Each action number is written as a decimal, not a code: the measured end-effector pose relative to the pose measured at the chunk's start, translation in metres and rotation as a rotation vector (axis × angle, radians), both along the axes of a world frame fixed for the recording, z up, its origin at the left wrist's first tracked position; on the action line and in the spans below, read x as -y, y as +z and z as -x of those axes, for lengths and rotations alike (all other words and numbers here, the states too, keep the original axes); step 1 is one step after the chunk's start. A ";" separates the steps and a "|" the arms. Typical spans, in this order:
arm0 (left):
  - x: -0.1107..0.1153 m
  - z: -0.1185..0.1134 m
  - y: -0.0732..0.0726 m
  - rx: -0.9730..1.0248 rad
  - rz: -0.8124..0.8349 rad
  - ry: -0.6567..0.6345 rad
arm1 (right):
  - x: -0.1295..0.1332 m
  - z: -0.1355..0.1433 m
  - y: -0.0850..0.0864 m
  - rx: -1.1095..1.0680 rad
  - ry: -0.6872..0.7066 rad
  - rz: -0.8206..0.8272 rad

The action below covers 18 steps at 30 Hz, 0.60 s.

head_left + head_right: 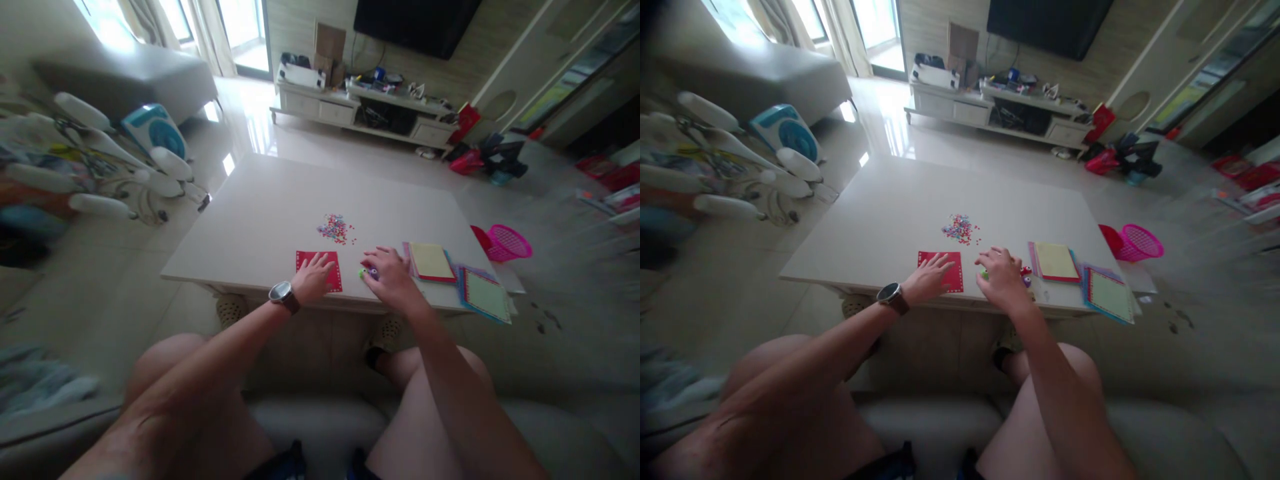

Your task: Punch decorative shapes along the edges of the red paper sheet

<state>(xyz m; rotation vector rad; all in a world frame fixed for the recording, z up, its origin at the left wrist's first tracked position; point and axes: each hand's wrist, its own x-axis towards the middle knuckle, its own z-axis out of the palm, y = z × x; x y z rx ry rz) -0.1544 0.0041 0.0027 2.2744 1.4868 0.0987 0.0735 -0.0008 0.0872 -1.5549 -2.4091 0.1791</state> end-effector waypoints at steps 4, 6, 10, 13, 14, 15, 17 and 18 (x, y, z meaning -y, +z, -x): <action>0.014 0.037 0.040 0.015 -0.084 0.117 | 0.044 -0.053 0.024 0.015 -0.289 -0.086; 0.035 0.066 0.054 -0.032 -0.091 0.198 | 0.077 -0.086 0.015 0.100 -0.430 0.016; 0.108 0.130 0.058 -0.241 0.048 0.389 | 0.139 -0.142 -0.021 0.120 -0.646 0.464; 0.169 0.160 0.045 -0.383 0.119 0.455 | 0.165 -0.164 -0.034 0.092 -0.655 0.434; 0.185 0.164 0.040 -0.404 0.102 0.520 | 0.170 -0.168 -0.035 0.101 -0.660 0.413; 0.197 0.165 0.036 -0.424 0.061 0.545 | 0.173 -0.171 -0.034 0.111 -0.667 0.406; 0.211 0.162 0.029 -0.454 -0.020 0.544 | 0.176 -0.177 -0.033 0.107 -0.663 0.408; 0.213 0.159 0.027 -0.458 -0.050 0.538 | 0.176 -0.180 -0.033 0.097 -0.657 0.400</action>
